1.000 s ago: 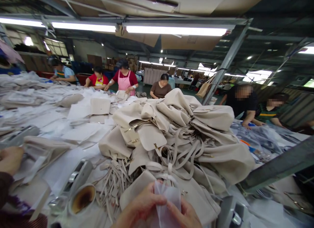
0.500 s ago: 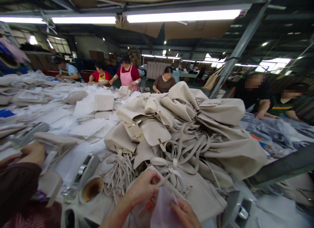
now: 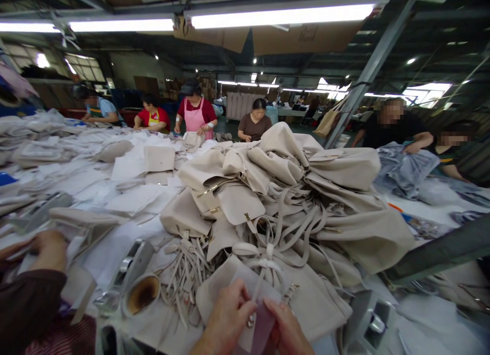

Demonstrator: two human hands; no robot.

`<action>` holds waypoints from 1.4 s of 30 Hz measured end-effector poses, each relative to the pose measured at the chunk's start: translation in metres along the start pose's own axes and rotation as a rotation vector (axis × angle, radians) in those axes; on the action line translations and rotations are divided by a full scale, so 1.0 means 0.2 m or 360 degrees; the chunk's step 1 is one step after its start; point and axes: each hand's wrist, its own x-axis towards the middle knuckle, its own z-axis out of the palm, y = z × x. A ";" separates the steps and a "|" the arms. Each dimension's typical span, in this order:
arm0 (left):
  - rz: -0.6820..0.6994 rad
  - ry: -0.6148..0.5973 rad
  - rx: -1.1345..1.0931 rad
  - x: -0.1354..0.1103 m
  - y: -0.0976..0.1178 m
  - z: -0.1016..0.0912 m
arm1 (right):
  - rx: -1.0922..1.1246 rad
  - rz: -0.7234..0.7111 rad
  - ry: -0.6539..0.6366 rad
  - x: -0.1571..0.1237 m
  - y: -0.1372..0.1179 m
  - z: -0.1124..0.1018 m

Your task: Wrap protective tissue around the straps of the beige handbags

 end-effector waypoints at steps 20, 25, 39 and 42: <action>-0.0115 0.0336 0.0344 -0.06 -0.09 -0.11 | -0.0155 0.0096 0.0107 -0.04 -0.13 0.14; -0.0188 0.0097 -0.0295 -0.05 -0.21 -0.09 | -0.0138 0.0072 0.0048 -0.07 -0.17 0.17; -0.0370 -0.0334 -0.1563 -0.09 -0.21 -0.08 | -0.0188 0.0037 0.0117 -0.07 -0.13 0.14; -0.0441 -0.0152 -0.1285 -0.01 -0.15 -0.11 | -0.0171 0.0049 0.0079 -0.06 -0.11 0.13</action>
